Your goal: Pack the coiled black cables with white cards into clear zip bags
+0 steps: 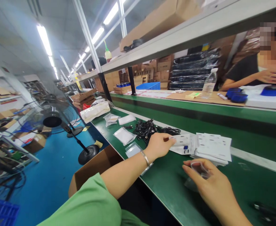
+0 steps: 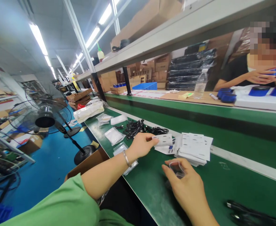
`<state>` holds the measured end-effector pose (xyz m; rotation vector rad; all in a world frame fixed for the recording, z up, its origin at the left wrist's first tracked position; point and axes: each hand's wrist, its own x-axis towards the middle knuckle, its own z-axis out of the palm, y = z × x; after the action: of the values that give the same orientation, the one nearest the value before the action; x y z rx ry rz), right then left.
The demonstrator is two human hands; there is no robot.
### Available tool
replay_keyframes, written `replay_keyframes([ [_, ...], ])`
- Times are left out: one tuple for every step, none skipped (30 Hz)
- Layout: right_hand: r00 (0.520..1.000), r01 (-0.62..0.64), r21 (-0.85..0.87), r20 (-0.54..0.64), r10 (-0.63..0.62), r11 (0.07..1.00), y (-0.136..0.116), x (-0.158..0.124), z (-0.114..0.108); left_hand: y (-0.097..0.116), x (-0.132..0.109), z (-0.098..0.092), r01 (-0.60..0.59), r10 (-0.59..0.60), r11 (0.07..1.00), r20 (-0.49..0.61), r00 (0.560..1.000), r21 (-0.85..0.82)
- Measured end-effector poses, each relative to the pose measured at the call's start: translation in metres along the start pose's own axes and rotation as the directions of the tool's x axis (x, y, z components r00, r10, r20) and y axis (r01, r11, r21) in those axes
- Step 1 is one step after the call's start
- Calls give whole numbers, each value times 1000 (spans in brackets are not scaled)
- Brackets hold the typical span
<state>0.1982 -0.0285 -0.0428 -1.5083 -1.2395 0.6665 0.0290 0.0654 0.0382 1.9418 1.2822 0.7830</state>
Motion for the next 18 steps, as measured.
replay_keyframes([
  [999,-34,90,-17,36,995,0,0,0,2,-8,0,46,-45,985,8,999,-165],
  [997,-54,177,-36,61,983,-2,0,0,3,-15,1,103,-95,933,40,995,-345],
  [996,-63,248,-51,78,967,-3,-1,1,4,-23,3,167,-140,847,92,986,-504],
  [994,-67,294,-65,90,953,-5,-2,1,4,-30,5,230,-171,756,154,973,-613],
  [992,-68,312,-80,98,948,-8,-3,1,5,-37,8,280,-186,689,211,960,-668],
  [991,-73,304,-87,104,950,-11,-4,1,4,-42,10,320,-195,647,256,947,-693],
  [989,-77,282,-103,110,956,-14,-5,1,4,-46,12,352,-204,625,290,935,-697],
  [985,-81,256,-125,116,963,-17,-6,1,3,-49,13,378,-211,623,318,924,-685],
  [982,-83,229,-145,118,970,-20,-7,0,2,-51,12,396,-218,644,339,915,-655],
  [980,-81,202,-165,115,976,-22,-7,0,2,-52,10,396,-223,685,341,913,-611],
  [977,-75,168,-184,106,983,-25,-8,0,1,-52,7,367,-219,748,316,923,-553],
  [978,-65,122,-189,87,990,-26,-9,-1,1,-51,3,306,-198,821,262,944,-482],
  [982,-48,69,-180,60,996,-27,-10,0,1,-50,-1,218,-153,888,189,970,-404],
  [988,-24,15,-152,26,1000,-28,-12,0,2,-49,-6,118,-83,939,119,989,-324],
  [992,8,-31,-127,-11,999,-28,-14,1,2,-46,-10,24,-3,967,83,997,-253],
  [993,43,-67,-106,-50,997,-27,-16,2,3,-44,-14,-47,69,978,102,992,-202],
  [992,78,-94,-89,-86,993,-26,-18,3,4,-42,-18,-89,118,982,172,978,-168],
  [990,110,-113,-81,-119,987,-25,-19,5,5,-39,-20,-103,137,984,256,957,-144],
])
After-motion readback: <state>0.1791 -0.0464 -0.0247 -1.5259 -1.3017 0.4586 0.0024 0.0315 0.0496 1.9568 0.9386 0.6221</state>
